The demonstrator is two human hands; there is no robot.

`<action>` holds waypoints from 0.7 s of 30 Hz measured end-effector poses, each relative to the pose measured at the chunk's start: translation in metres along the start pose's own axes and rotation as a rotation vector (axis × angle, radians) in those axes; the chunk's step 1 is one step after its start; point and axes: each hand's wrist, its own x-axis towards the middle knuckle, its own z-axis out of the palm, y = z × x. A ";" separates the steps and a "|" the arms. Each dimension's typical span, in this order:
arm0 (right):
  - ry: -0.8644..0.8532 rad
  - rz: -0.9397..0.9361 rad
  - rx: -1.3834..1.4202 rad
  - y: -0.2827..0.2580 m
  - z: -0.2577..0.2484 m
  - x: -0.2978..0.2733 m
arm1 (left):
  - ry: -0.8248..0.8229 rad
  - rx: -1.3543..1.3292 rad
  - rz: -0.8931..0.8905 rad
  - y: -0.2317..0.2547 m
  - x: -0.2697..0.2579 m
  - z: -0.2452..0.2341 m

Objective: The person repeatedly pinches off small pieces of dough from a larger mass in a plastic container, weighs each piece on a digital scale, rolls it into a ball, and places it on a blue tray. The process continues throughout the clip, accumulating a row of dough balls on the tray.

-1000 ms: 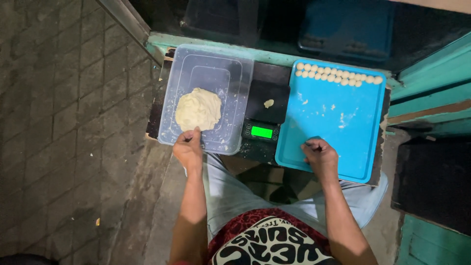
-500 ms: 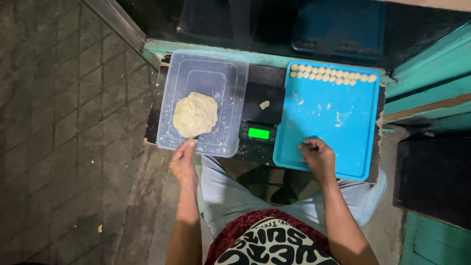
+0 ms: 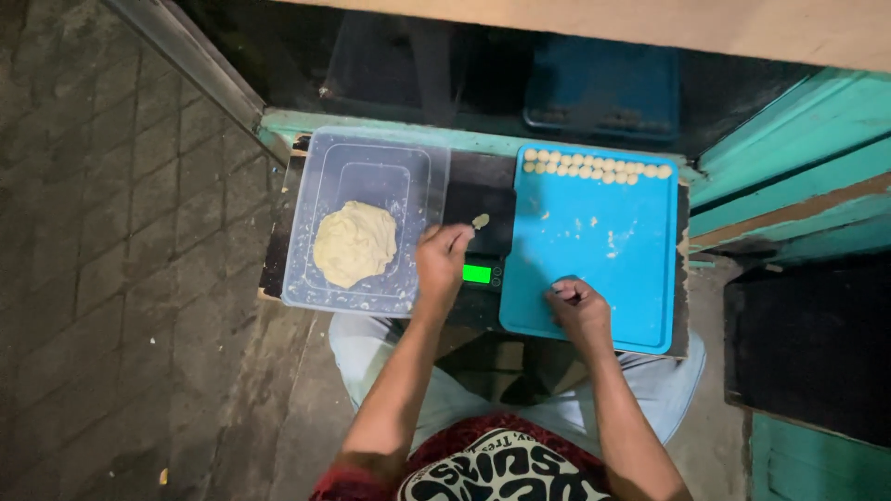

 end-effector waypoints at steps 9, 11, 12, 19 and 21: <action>-0.019 0.052 -0.011 -0.013 -0.004 -0.004 | -0.213 0.440 -0.061 -0.018 0.034 0.043; -0.018 0.043 -0.011 -0.028 -0.006 -0.012 | -0.351 0.597 -0.048 -0.034 0.028 0.047; -0.019 0.041 -0.009 -0.024 -0.006 -0.009 | -0.349 0.598 -0.046 -0.026 0.026 0.042; -0.027 0.061 0.036 -0.005 -0.002 0.000 | -0.252 0.235 -0.060 -0.011 0.021 0.030; -0.031 0.054 0.057 -0.002 0.000 0.000 | -0.239 0.093 -0.155 -0.005 0.012 0.026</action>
